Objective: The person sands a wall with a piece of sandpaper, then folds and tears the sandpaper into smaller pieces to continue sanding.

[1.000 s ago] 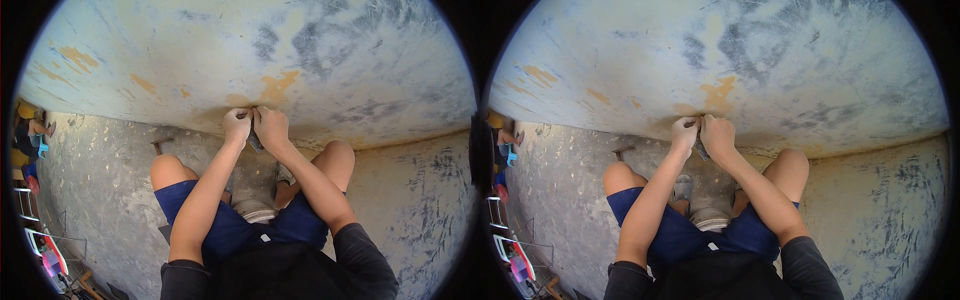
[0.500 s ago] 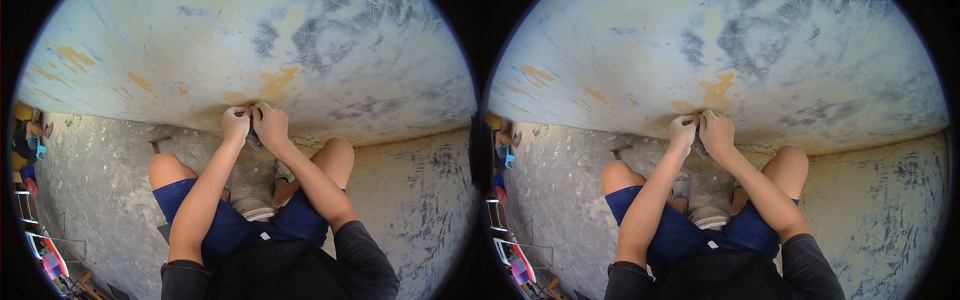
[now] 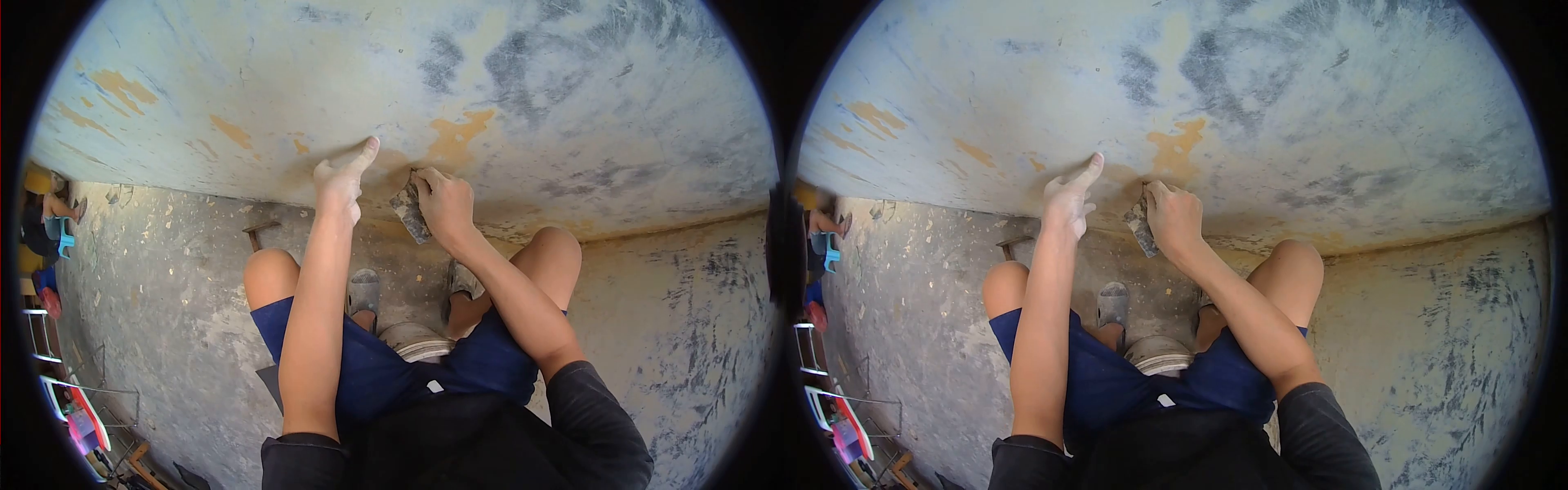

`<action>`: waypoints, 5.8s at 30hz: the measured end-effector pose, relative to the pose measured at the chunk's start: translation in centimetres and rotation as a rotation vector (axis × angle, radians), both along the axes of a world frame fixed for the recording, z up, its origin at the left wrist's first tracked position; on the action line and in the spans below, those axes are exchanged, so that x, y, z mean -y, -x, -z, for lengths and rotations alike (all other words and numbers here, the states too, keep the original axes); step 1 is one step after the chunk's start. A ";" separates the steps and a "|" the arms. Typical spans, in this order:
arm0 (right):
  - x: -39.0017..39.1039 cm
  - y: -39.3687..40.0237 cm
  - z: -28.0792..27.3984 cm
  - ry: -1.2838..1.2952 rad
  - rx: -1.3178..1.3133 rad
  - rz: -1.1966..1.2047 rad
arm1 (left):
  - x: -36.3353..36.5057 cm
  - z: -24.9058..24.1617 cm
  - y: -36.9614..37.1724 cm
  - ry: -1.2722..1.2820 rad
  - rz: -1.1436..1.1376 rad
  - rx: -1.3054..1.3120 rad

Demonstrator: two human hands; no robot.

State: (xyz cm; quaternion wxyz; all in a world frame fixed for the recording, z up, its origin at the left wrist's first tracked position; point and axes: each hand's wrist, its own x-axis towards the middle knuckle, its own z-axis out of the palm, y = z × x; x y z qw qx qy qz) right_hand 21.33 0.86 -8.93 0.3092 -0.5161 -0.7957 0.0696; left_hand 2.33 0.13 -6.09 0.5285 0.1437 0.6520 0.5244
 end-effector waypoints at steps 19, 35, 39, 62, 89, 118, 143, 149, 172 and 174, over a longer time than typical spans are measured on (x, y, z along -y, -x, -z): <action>-0.1 -0.8 0.6 -0.027 0.126 -0.010 | -0.3 -0.9 0.8 -0.125 -0.094 0.003; -0.6 -0.5 2.1 -0.024 0.048 -0.001 | 0.1 -1.4 0.5 -0.164 -0.077 0.003; -0.4 -0.1 2.0 0.001 0.058 0.020 | 0.1 -1.7 0.7 -0.146 -0.074 -0.002; -0.1 -0.1 1.2 -0.052 -0.039 -0.065 | 0.1 -1.8 0.3 -0.157 -0.070 -0.012; -0.7 0.4 1.0 -0.060 -0.043 -0.039 | -0.2 -1.1 0.3 -0.150 -0.099 -0.023; -0.7 0.3 0.9 -0.029 -0.069 0.034 | -0.5 -0.1 0.1 -0.129 -0.098 -0.096; -0.9 -0.3 1.8 -0.065 -0.038 -0.005 | -0.5 -0.8 -0.4 -0.123 -0.127 -0.096; -1.1 0.1 2.0 -0.114 -0.044 -0.068 | -0.8 0.2 -0.2 -0.164 -0.145 -0.051; 1.7 -0.8 1.5 0.566 -0.865 0.084 | 2.5 3.7 -2.7 0.098 0.432 -0.120; 1.7 -1.5 2.2 0.689 -0.754 0.003 | 2.7 4.1 -2.8 -0.144 0.418 -0.146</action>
